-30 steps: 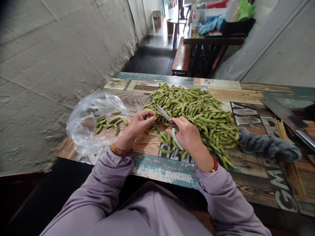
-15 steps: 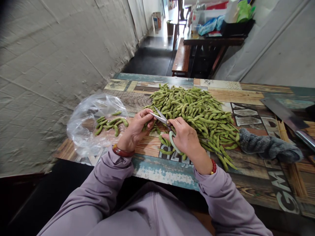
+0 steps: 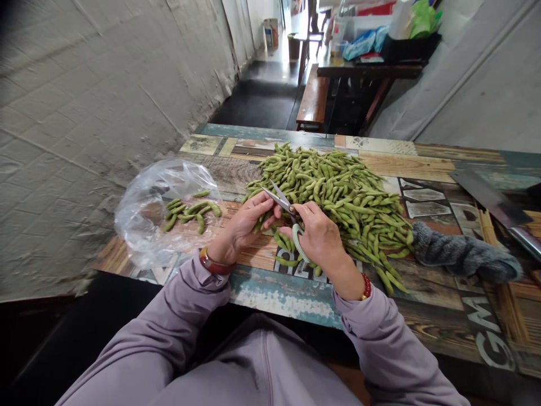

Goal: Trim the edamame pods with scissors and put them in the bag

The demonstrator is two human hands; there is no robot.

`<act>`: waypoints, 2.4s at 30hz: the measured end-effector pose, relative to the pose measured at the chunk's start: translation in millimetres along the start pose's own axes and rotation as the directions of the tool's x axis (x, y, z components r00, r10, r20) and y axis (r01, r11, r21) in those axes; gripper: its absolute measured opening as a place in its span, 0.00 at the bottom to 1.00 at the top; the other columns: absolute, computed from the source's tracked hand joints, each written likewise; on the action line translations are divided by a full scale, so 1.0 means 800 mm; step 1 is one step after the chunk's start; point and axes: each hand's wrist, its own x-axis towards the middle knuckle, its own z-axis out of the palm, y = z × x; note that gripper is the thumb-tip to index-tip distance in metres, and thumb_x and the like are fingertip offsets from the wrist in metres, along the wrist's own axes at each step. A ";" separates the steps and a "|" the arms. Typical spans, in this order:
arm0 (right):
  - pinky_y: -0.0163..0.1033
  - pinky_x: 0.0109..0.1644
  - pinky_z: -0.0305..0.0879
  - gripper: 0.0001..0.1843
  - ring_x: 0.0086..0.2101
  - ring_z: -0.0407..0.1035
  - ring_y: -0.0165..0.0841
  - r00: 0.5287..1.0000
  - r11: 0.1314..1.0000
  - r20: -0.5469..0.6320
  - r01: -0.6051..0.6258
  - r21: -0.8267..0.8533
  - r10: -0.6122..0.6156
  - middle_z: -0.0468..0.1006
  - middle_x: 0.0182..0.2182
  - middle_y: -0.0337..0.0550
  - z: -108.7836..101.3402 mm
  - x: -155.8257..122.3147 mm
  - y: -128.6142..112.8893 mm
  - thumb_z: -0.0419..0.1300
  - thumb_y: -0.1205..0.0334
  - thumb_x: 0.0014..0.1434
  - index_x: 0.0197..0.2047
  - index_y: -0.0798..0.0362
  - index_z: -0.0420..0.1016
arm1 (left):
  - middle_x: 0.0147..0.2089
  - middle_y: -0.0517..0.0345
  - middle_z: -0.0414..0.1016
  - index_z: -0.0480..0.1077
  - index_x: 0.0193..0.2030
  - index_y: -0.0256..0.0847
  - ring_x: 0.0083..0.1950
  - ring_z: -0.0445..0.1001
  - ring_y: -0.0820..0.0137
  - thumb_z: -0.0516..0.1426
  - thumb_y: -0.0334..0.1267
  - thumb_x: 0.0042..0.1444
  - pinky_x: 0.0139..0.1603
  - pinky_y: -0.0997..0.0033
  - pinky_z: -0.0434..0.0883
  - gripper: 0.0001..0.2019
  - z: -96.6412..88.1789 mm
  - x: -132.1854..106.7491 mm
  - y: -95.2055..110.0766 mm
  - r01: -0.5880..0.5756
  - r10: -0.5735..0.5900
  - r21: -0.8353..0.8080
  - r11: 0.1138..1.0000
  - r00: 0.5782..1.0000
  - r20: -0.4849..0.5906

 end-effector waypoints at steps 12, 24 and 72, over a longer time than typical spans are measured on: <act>0.47 0.45 0.73 0.16 0.43 0.75 0.45 1.000 1.000 0.013 0.014 -0.005 -0.014 0.77 0.41 0.51 -0.003 0.001 -0.003 0.62 0.56 0.62 0.52 0.52 0.73 | 0.23 0.65 0.63 0.64 0.32 0.38 0.20 0.60 0.82 0.64 0.44 0.55 0.20 0.82 0.56 0.14 0.004 -0.003 0.001 0.032 -0.033 -0.014 0.999 0.999 -0.042; 0.44 0.43 0.72 0.15 0.41 0.75 0.43 0.997 0.996 0.069 0.040 -0.084 -0.034 0.78 0.41 0.49 -0.003 -0.001 -0.002 0.61 0.56 0.64 0.51 0.53 0.74 | 0.22 0.66 0.60 0.62 0.25 0.37 0.19 0.58 0.83 0.67 0.45 0.51 0.19 0.82 0.53 0.20 -0.004 0.002 0.008 -0.022 0.022 0.002 1.000 0.984 -0.177; 0.45 0.44 0.72 0.17 0.43 0.75 0.44 0.999 0.993 -0.036 -0.022 -0.112 0.018 0.79 0.42 0.50 -0.004 0.000 0.009 0.60 0.52 0.64 0.53 0.50 0.75 | 0.34 0.53 0.73 0.71 0.31 0.40 0.39 0.70 0.63 0.57 0.24 0.52 0.42 0.66 0.65 0.07 -0.031 0.002 -0.002 -0.217 0.288 0.957 0.193 0.945 0.157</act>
